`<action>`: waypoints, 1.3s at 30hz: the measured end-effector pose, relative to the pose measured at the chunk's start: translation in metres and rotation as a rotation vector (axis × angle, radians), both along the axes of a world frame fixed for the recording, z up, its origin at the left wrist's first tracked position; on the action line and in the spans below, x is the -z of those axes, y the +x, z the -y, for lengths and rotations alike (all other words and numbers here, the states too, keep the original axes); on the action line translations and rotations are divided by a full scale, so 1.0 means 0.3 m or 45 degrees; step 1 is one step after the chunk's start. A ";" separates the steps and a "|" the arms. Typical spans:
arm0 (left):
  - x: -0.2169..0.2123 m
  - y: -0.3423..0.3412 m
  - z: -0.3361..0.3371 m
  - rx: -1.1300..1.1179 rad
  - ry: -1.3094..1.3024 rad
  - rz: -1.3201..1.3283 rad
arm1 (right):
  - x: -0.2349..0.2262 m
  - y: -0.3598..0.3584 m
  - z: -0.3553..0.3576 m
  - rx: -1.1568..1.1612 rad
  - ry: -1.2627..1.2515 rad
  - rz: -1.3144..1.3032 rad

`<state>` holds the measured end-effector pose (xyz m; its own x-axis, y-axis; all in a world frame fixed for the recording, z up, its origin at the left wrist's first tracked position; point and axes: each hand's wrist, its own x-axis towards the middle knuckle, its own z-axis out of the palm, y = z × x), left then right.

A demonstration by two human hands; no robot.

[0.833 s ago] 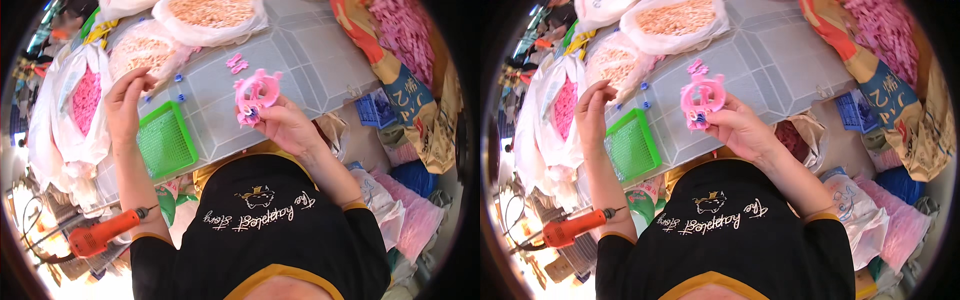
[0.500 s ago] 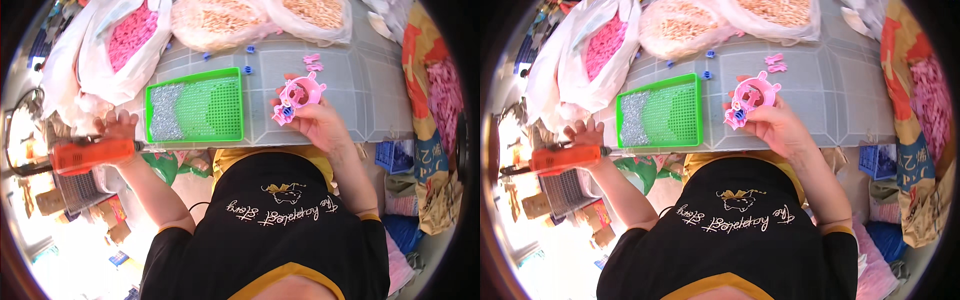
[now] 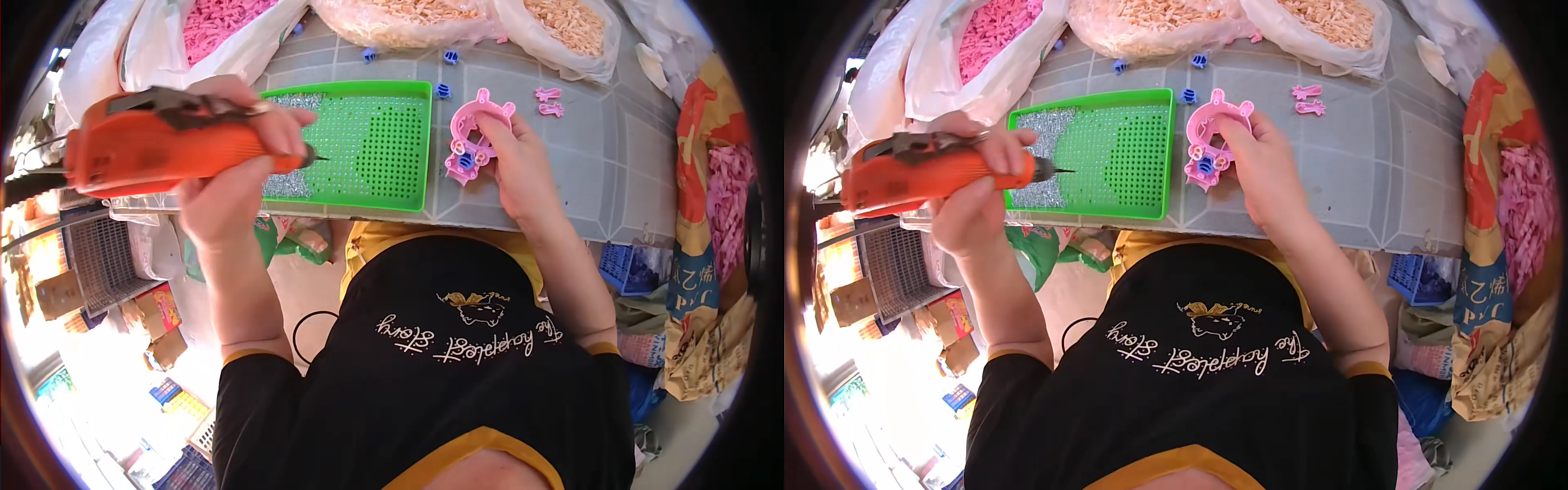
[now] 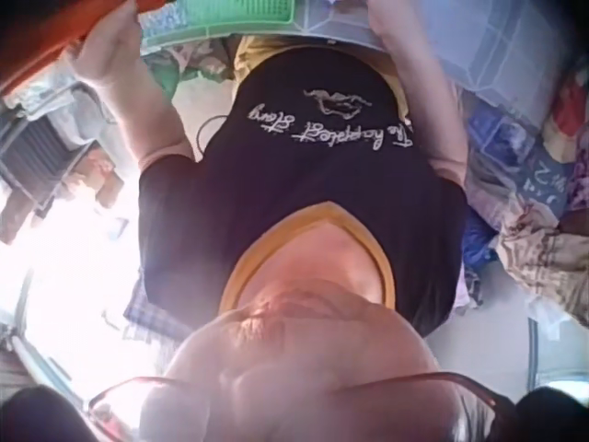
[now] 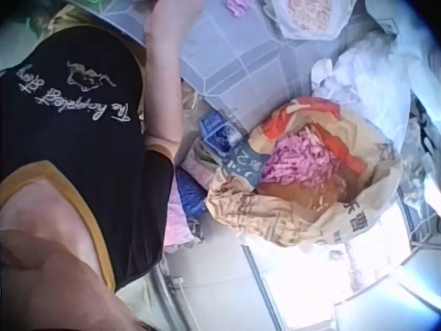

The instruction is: Assembling small plastic pig-shaped toy parts and using a glue gun to attach components.

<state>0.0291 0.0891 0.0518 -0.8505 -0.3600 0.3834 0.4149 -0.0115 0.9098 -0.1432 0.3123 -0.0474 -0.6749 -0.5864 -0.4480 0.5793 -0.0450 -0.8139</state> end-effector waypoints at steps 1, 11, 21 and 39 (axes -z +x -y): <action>0.014 -0.009 -0.019 -0.006 0.002 0.005 | 0.008 0.001 0.000 -0.012 0.005 -0.037; 0.133 0.013 -0.078 0.006 0.003 0.031 | 0.040 0.033 0.008 -0.057 0.042 -0.213; 0.142 0.035 -0.077 0.057 0.023 -0.035 | 0.028 0.032 0.023 -0.087 0.077 -0.224; 0.034 -0.137 -0.265 0.101 -0.093 -0.205 | 0.055 0.022 0.030 -0.111 0.195 -0.395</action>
